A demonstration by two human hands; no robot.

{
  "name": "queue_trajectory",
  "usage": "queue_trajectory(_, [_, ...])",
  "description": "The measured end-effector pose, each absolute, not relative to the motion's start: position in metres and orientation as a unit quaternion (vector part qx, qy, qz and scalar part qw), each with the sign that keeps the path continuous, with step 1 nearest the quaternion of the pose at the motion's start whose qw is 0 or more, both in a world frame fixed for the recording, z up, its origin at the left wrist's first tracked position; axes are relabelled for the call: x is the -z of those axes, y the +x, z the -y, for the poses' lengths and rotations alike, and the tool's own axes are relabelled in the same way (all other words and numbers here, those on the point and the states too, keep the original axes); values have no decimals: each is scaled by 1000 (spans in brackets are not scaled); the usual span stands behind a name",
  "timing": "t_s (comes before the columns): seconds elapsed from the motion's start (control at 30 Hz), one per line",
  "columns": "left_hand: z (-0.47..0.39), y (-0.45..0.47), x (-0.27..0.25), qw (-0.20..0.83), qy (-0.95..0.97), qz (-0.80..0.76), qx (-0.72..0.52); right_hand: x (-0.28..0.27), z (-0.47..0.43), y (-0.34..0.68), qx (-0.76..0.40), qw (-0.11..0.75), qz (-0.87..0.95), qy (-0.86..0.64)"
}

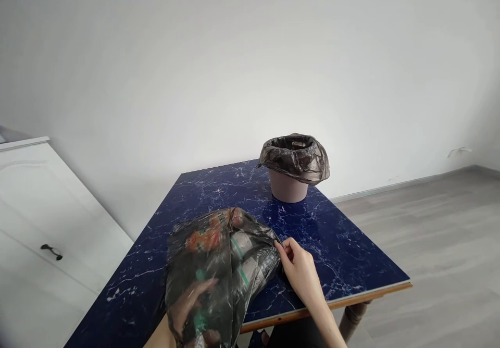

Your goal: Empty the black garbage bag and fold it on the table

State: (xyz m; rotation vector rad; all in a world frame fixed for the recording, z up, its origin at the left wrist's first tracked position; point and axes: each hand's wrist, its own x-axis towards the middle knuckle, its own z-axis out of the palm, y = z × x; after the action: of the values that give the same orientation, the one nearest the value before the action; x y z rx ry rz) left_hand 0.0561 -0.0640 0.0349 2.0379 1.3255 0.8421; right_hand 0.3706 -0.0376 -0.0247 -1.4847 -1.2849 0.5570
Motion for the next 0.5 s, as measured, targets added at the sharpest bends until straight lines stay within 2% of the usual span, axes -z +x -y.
queue_trajectory(0.2, [72,46,-38,296,743,-502,-329,25,38,371,-224,522,540,-621])
queue_trajectory(0.33, [77,49,-44,280,697,-539,-381,26,38,371,-224,522,539,-622])
queue_trajectory(0.5, [78,43,-66,334,636,-549,-427,21,40,371,-229,530,521,-629])
